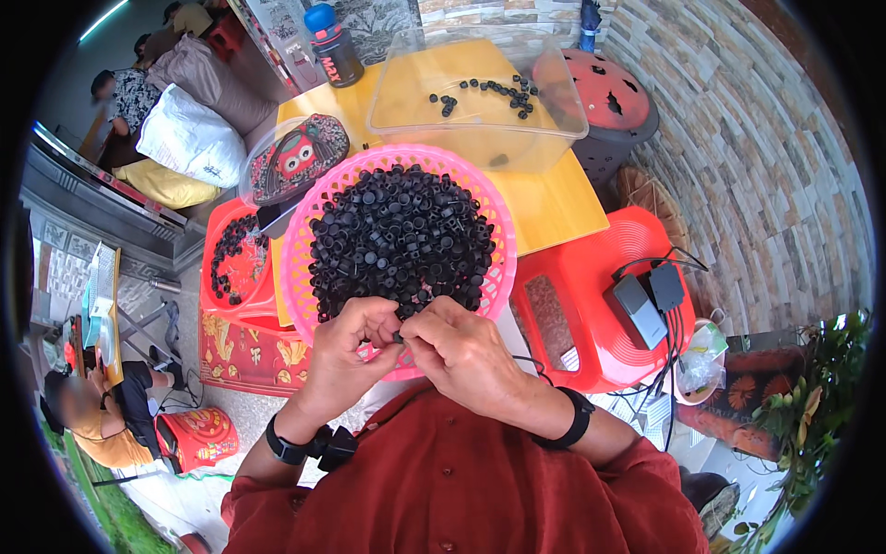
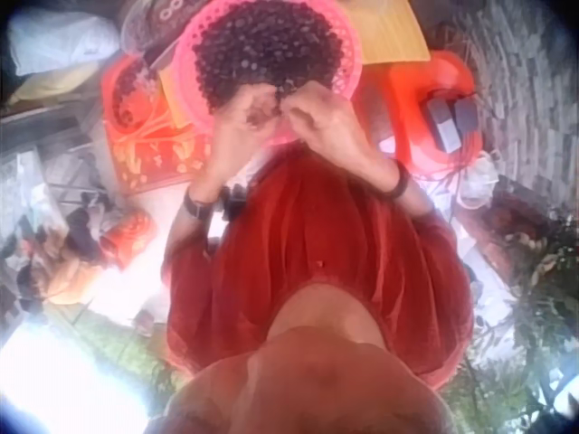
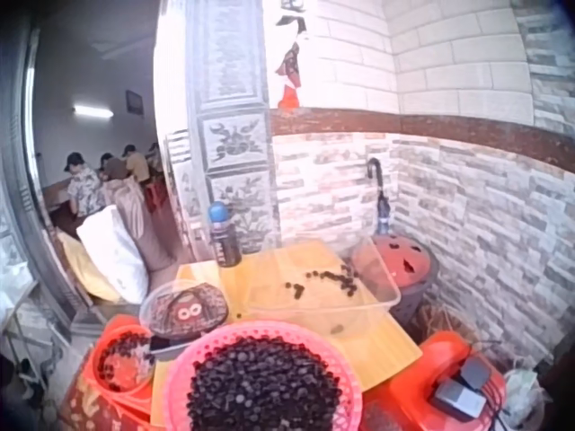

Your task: The person is manually assembling small black plastic components by hand in a pink bowl.

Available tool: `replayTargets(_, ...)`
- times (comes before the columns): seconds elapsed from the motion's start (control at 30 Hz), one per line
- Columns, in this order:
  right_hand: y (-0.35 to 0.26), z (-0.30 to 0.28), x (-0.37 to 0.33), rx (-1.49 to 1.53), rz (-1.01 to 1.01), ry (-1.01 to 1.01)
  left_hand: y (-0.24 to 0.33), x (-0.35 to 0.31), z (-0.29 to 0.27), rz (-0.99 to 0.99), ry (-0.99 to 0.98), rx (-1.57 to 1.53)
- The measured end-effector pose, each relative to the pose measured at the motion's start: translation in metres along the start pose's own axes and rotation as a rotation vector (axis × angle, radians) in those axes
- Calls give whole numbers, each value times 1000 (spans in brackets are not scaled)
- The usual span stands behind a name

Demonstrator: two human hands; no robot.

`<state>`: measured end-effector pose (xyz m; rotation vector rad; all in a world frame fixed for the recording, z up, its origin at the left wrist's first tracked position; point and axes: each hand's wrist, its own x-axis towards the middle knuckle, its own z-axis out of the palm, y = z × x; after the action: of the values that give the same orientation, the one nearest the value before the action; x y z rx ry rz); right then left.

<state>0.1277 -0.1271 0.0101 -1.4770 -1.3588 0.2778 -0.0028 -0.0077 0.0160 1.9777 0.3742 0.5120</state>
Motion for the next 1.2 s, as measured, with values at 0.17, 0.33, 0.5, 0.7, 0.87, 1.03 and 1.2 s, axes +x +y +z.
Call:
replayTargets(0.17,-3,0,0,-32,51,-80,2,-3,-4,48,-37,126)
replayTargets(0.33,-4,3,1,-80,57,-111,1,-4,-4,54,-35,206)
replayTargets(0.5,-4,4,2,-153,40,-165,-3,-6,2,128,-88,252)
replayTargets(0.7,5,-12,2,400,490,-190,-13,-5,1,3,-8,-96)
replayTargets(0.87,13,-12,-6,1354,934,-229,-5,0,4,56,50,-113)
replayTargets(1.03,24,-13,-13,1530,914,-246,4,3,7,105,68,-127)
replayTargets(1.2,22,-16,-10,1493,902,-152,6,13,-16,44,98,86)
